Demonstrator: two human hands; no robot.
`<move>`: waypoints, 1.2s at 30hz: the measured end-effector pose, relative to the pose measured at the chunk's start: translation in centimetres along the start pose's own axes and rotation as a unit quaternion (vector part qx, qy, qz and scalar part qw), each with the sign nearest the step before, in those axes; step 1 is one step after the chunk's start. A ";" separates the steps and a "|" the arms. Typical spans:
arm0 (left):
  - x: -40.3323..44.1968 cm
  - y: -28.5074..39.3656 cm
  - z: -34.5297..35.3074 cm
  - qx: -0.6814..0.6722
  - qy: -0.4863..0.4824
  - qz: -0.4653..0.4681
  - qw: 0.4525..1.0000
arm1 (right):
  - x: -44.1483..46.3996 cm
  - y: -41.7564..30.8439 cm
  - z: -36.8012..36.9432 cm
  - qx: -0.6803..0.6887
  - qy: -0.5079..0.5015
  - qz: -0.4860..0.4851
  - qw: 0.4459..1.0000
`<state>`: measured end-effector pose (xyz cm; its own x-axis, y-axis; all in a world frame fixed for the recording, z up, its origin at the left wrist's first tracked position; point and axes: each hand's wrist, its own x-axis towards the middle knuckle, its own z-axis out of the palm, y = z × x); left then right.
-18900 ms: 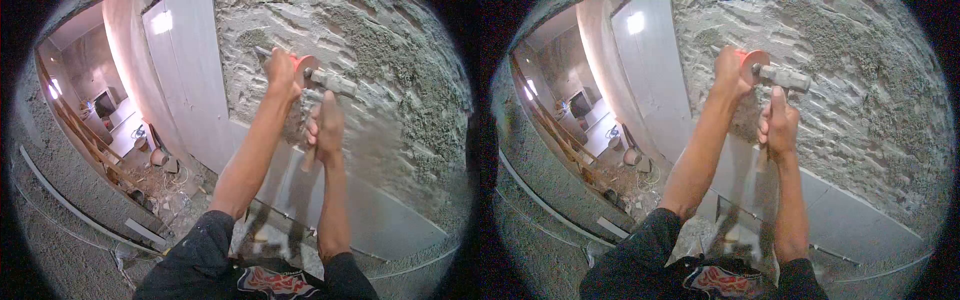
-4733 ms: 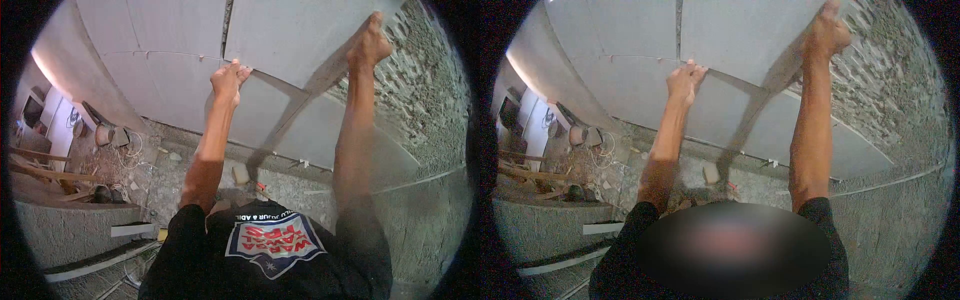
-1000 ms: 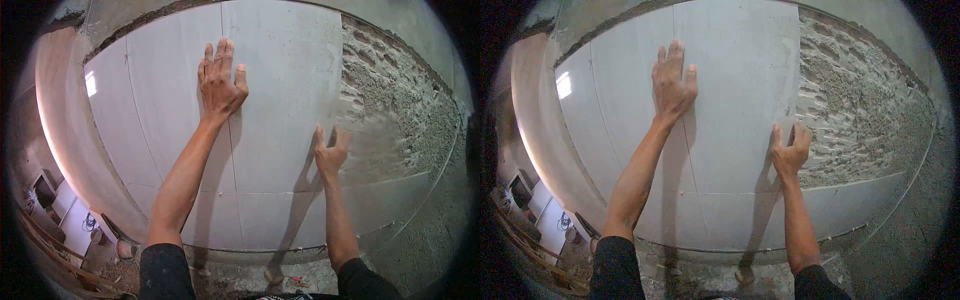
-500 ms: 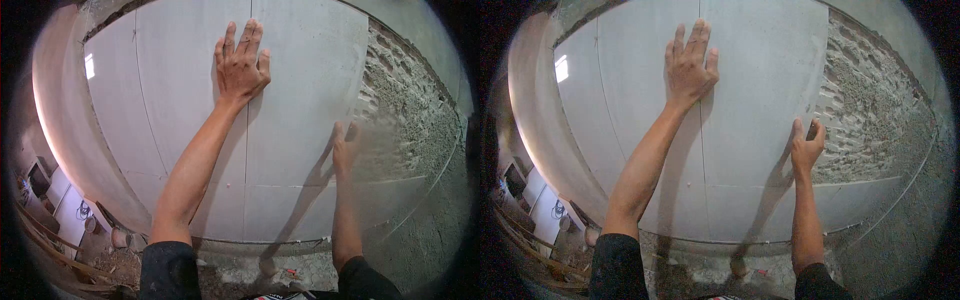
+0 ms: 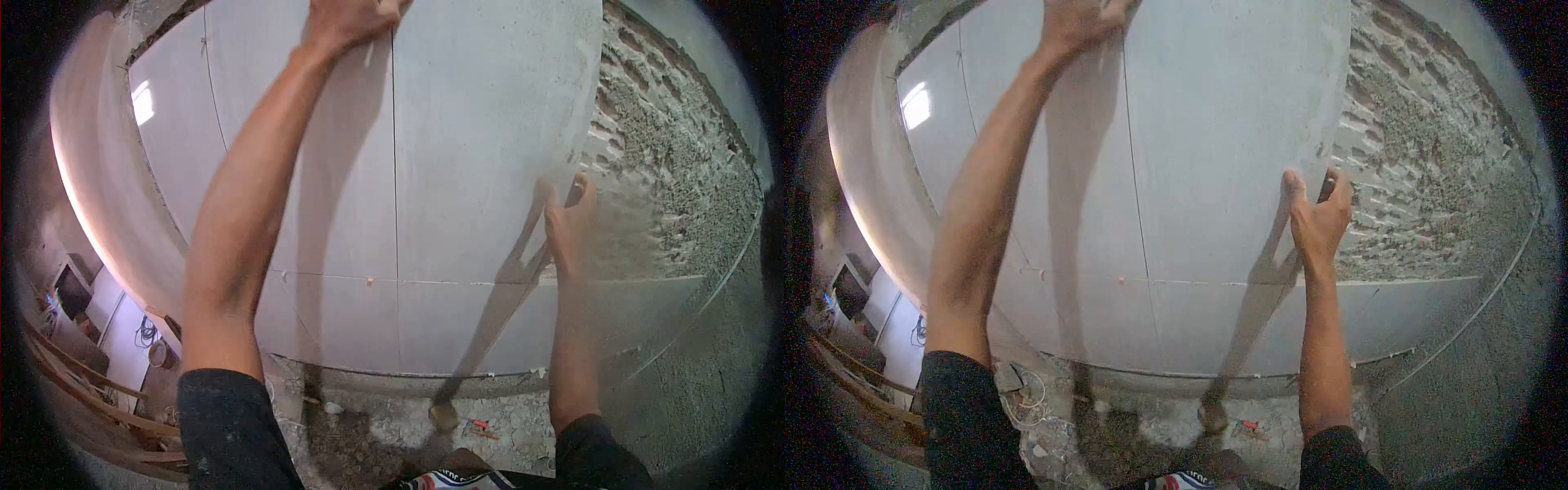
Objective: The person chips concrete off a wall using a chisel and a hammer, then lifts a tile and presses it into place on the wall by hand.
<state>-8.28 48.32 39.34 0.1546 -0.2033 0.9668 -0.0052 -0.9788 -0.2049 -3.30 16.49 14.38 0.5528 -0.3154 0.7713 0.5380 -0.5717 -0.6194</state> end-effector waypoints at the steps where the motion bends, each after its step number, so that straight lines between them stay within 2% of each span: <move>1: 0.7 0.3 -0.8 -0.020 -0.004 -0.013 1.000 | 0.0 -0.2 -0.2 0.015 -0.015 0.017 1.000; 4: 1.3 2.0 -3.6 -0.055 -0.055 -0.059 0.995 | 0.3 0.7 0.1 0.099 -0.043 0.014 0.994; 5: 2.0 2.4 -4.6 -0.033 -0.100 -0.074 0.992 | 0.4 1.1 0.4 0.085 -0.035 0.013 0.996; 12: 2.9 3.2 -5.3 -0.012 -0.120 -0.077 0.990 | -0.2 0.3 0.2 0.037 -0.018 0.013 0.999; 15: 3.2 1.2 -3.0 0.022 -0.034 -0.035 0.999 | 0.1 0.5 -0.1 0.032 -0.002 -0.009 0.999; 18: 4.1 1.5 -4.5 -0.004 -0.072 -0.015 0.997 | -0.4 0.5 -0.5 -0.005 0.003 -0.024 1.000; 19: 4.5 2.1 -5.1 -0.016 -0.102 -0.052 0.993 | -0.3 0.5 -0.5 -0.023 0.007 -0.031 0.999; 22: 4.5 3.9 -6.5 0.014 -0.112 -0.089 0.990 | -0.4 1.1 0.3 -0.045 0.018 -0.022 0.999; 25: 5.6 3.2 -6.4 0.062 -0.116 -0.042 0.990 | -0.3 0.5 -1.0 0.013 -0.020 -0.001 1.000; 28: 5.1 4.1 -7.0 0.026 -0.135 -0.089 0.987 | 0.0 0.7 -1.1 -0.003 -0.029 0.007 1.000; 32: 4.7 3.6 -6.2 -0.003 -0.110 -0.080 0.991 | 0.0 1.4 -0.8 0.002 -0.026 0.012 1.000; 35: 3.6 3.4 -5.1 0.041 -0.054 -0.077 0.995 | 0.1 1.6 -0.1 0.009 -0.020 0.009 1.000; 36: 3.3 3.7 -5.1 0.041 -0.067 -0.080 0.994 | 0.1 1.4 -0.3 0.018 -0.026 0.007 0.999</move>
<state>-12.82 43.89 42.57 0.2777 -0.0347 0.9600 0.1096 -0.9917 -0.0675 -2.66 15.45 13.59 0.5913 -0.2831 0.7551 0.5530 -0.5392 -0.6352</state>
